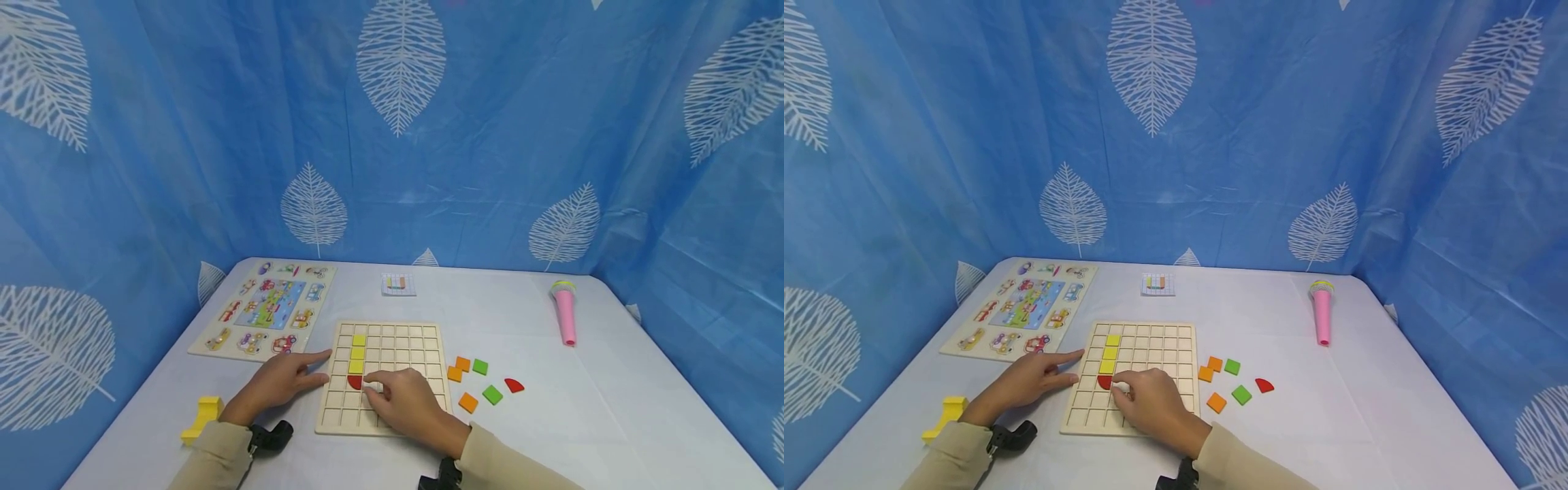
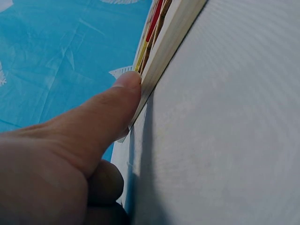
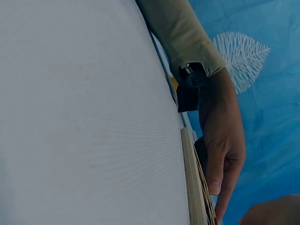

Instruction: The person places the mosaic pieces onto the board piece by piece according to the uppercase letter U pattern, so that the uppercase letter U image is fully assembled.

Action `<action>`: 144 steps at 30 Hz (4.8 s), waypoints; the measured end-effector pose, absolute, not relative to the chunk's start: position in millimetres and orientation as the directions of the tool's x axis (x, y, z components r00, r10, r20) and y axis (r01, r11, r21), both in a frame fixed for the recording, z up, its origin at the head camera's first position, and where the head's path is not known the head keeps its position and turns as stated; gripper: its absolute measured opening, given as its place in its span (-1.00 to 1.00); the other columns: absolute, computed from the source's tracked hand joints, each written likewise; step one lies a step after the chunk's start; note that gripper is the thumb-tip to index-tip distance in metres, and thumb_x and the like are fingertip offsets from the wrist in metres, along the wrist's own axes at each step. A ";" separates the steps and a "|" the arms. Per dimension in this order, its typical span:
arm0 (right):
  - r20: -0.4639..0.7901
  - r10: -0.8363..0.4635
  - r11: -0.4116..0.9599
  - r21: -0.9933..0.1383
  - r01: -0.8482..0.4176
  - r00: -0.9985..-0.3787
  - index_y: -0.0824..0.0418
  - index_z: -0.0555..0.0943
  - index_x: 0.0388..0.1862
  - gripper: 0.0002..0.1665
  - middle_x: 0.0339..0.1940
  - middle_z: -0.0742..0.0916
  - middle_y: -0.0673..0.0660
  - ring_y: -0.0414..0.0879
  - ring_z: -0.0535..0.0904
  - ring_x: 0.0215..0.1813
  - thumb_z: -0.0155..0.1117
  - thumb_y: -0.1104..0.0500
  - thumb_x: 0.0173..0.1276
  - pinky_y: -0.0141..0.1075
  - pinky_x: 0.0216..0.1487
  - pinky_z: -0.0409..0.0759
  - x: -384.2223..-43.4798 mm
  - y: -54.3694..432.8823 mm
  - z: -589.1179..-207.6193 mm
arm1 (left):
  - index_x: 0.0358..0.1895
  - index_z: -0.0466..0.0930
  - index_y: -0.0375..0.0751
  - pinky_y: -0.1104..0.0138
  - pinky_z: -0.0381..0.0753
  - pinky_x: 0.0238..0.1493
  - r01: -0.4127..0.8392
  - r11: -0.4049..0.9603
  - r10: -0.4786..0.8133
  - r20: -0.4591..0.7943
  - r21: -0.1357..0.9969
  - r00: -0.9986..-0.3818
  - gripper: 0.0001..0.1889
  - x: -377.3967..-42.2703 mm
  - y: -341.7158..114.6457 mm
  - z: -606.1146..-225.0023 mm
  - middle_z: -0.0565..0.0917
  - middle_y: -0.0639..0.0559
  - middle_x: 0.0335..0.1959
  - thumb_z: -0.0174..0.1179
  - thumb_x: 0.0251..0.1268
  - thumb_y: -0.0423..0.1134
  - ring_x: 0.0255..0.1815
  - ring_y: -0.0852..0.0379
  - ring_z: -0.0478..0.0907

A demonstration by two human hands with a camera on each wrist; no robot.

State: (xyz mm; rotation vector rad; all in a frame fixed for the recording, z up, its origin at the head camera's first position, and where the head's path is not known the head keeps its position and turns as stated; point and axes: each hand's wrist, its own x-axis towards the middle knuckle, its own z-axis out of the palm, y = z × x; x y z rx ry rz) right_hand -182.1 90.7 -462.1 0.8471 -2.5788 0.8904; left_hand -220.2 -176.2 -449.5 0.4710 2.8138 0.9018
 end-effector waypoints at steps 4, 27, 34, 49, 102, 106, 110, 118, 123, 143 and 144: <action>0.445 -0.436 0.626 -0.475 -0.619 -0.782 0.09 0.82 -0.12 -0.79 -0.80 0.33 -0.33 -0.51 0.11 -0.71 0.44 0.02 0.39 -0.52 -0.63 0.10 -178.1 97.3 -459.5 | 0.41 0.56 0.15 0.34 0.18 -0.54 0.241 0.780 0.331 -0.053 0.577 -0.942 -0.42 -221.1 -174.3 -449.5 0.36 0.11 -0.65 0.35 0.33 0.11 -0.63 0.18 0.21; 0.544 -0.262 0.672 -0.490 -0.555 -0.797 0.06 0.83 -0.27 -0.83 -0.73 0.17 -0.42 -0.51 0.04 -0.63 0.62 0.06 0.19 -0.55 -0.59 0.06 -153.8 170.0 -465.5 | 0.41 0.55 0.13 0.35 0.16 -0.54 0.254 0.772 0.341 -0.042 0.582 -0.939 -0.41 -220.3 -176.0 -451.4 0.33 0.12 -0.66 0.35 0.32 0.11 -0.63 0.19 0.20; 0.584 -0.201 0.693 -0.482 -0.536 -0.786 0.09 0.83 -0.30 -0.80 -0.70 0.14 -0.43 -0.53 0.01 -0.61 0.68 0.16 0.08 -0.59 -0.59 0.02 -151.7 197.6 -468.7 | 0.40 0.56 0.12 0.34 0.16 -0.55 0.260 0.772 0.342 -0.034 0.580 -0.939 -0.41 -220.5 -176.3 -450.4 0.33 0.12 -0.67 0.35 0.32 0.10 -0.64 0.19 0.18; 0.379 -0.021 0.823 -0.519 -0.231 -0.925 0.03 0.83 -0.22 -0.80 -0.78 0.27 -0.25 -0.37 0.11 -0.67 0.64 0.10 0.16 -0.42 -0.58 0.17 -143.5 262.8 -463.2 | 0.40 0.56 0.13 0.35 0.17 -0.54 0.255 0.774 0.338 -0.038 0.579 -0.940 -0.41 -221.7 -176.9 -450.5 0.34 0.11 -0.66 0.37 0.31 0.09 -0.63 0.19 0.20; 0.173 0.008 0.865 -0.496 -0.081 -0.985 0.11 0.82 -0.11 -0.70 -0.77 0.38 -0.11 -0.26 0.18 -0.65 0.60 0.05 0.19 -0.38 -0.53 0.14 -146.4 264.4 -460.4 | 0.41 0.56 0.10 0.36 0.16 -0.55 0.263 0.774 0.345 -0.035 0.576 -0.938 -0.41 -221.3 -175.5 -451.0 0.31 0.12 -0.67 0.36 0.33 0.08 -0.64 0.20 0.17; 0.174 -0.004 0.853 -0.513 -0.094 -0.985 0.10 0.83 -0.11 -0.72 -0.78 0.37 -0.11 -0.27 0.17 -0.67 0.59 0.06 0.21 -0.39 -0.54 0.15 -146.5 261.4 -459.8 | 0.41 0.55 0.09 0.35 0.16 -0.55 0.259 0.768 0.347 -0.041 0.585 -0.937 -0.40 -220.7 -175.9 -450.2 0.31 0.12 -0.66 0.35 0.33 0.10 -0.64 0.19 0.17; 0.175 -0.012 0.827 -0.551 -0.108 -0.985 0.08 0.83 -0.11 -0.73 -0.78 0.37 -0.12 -0.28 0.16 -0.68 0.58 0.06 0.22 -0.39 -0.55 0.17 -146.9 257.4 -459.1 | 0.42 0.54 0.09 0.35 0.16 -0.55 0.261 0.765 0.353 -0.043 0.589 -0.935 -0.40 -220.0 -176.9 -450.5 0.32 0.12 -0.66 0.34 0.34 0.10 -0.64 0.19 0.17; 0.180 -0.020 0.786 -0.605 -0.127 -0.983 0.03 0.84 -0.13 -0.75 -0.78 0.36 -0.12 -0.28 0.16 -0.68 0.60 0.04 0.21 -0.40 -0.57 0.15 -147.9 248.8 -455.7 | 0.41 0.55 0.09 0.35 0.16 -0.56 0.277 0.764 0.360 -0.028 0.583 -0.933 -0.41 -220.0 -176.6 -449.8 0.32 0.12 -0.66 0.36 0.33 0.08 -0.65 0.19 0.18; 0.188 -0.060 0.760 -0.629 -0.167 -0.980 0.04 0.84 -0.13 -0.76 -0.80 0.36 -0.15 -0.32 0.14 -0.69 0.61 0.08 0.20 -0.42 -0.58 0.14 -149.8 243.6 -454.3 | 0.41 0.55 0.08 0.35 0.16 -0.56 0.278 0.761 0.362 -0.029 0.587 -0.932 -0.41 -219.7 -176.9 -448.7 0.31 0.12 -0.68 0.35 0.34 0.09 -0.65 0.19 0.16; 0.313 -0.273 0.648 -0.640 -0.414 -0.910 0.06 0.83 -0.11 -0.76 -0.81 0.32 -0.26 -0.38 0.14 -0.69 0.58 0.11 0.22 -0.45 -0.58 0.15 -169.7 212.7 -448.4 | 0.39 0.57 0.10 0.34 0.16 -0.56 0.257 0.766 0.343 -0.036 0.589 -0.939 -0.43 -218.5 -175.1 -448.3 0.35 0.10 -0.65 0.36 0.33 0.07 -0.64 0.18 0.19; 0.318 -0.288 0.647 -0.631 -0.428 -0.903 0.05 0.83 -0.11 -0.76 -0.80 0.32 -0.26 -0.38 0.14 -0.69 0.58 0.09 0.23 -0.44 -0.58 0.17 -171.0 210.0 -447.4 | 0.39 0.57 0.10 0.34 0.16 -0.56 0.256 0.764 0.343 -0.036 0.593 -0.939 -0.43 -218.6 -175.3 -448.6 0.35 0.10 -0.65 0.36 0.33 0.08 -0.65 0.18 0.19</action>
